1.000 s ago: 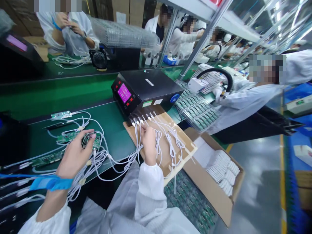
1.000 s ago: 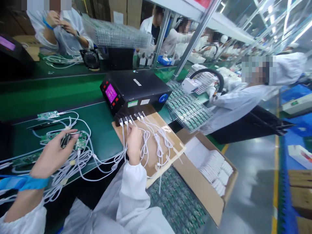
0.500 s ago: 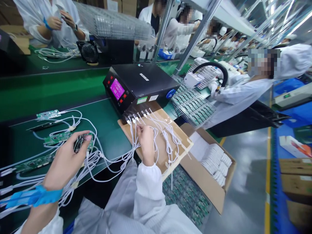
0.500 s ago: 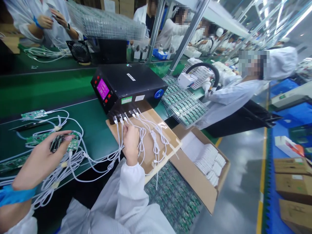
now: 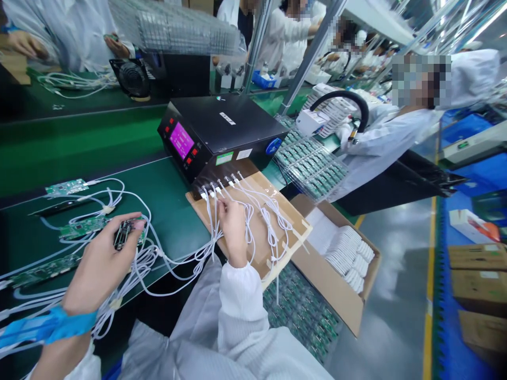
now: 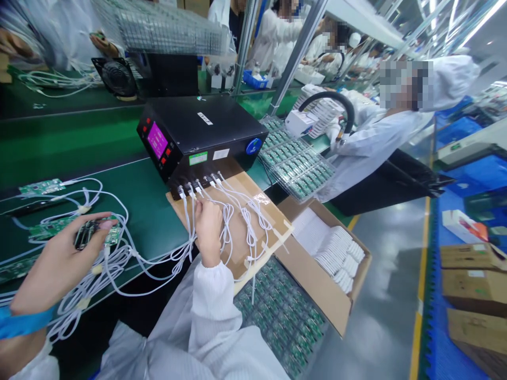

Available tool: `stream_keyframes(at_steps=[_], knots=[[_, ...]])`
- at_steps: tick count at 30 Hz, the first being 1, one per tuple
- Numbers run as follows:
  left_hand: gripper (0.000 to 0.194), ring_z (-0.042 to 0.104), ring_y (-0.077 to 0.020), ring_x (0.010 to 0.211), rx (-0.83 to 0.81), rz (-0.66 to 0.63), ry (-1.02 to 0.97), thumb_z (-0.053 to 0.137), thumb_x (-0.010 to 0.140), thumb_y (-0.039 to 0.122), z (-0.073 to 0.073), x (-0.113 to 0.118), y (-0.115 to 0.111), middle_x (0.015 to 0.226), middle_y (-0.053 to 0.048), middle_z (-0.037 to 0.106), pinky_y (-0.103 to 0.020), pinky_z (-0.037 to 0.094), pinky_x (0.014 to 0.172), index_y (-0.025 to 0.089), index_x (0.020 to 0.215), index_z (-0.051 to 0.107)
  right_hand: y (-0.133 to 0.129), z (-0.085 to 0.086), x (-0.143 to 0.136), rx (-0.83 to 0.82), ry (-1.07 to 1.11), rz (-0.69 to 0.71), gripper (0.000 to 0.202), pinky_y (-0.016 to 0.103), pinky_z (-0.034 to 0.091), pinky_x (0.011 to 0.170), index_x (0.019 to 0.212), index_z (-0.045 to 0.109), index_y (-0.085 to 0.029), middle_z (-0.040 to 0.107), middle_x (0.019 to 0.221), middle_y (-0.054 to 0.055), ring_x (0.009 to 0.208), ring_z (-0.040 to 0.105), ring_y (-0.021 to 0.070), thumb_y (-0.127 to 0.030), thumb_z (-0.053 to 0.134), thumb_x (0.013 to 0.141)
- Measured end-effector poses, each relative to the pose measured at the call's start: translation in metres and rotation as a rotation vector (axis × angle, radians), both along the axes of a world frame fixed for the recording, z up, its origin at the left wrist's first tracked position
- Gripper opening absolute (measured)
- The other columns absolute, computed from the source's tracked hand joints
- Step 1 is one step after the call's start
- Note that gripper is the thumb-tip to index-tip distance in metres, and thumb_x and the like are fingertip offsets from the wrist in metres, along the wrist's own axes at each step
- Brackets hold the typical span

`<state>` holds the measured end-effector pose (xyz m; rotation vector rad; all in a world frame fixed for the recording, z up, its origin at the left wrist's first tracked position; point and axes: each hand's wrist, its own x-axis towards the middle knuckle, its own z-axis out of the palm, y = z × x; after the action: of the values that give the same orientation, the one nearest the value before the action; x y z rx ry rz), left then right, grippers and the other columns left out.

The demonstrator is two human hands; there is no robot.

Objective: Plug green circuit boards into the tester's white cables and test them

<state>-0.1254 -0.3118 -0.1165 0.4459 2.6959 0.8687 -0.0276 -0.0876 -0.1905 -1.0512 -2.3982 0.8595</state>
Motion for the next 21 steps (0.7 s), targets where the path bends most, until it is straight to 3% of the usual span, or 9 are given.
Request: stream_keyframes(at_steps=[21], knots=[[0.057, 0.046, -0.0180, 0.049, 0.001, 0.008, 0.007, 0.055, 0.087, 0.070, 0.002, 0.003, 0.011, 0.074, -0.001, 0.067, -0.030, 0.040, 0.053, 0.031, 0.127, 0.066, 0.000, 0.003, -0.011, 0.041, -0.062, 0.037, 0.032, 0.028, 0.030, 0.066, 0.088, 0.069, -0.020, 0.070, 0.075, 0.005, 0.069, 0.061, 0.0170, -0.024, 0.044, 0.107]])
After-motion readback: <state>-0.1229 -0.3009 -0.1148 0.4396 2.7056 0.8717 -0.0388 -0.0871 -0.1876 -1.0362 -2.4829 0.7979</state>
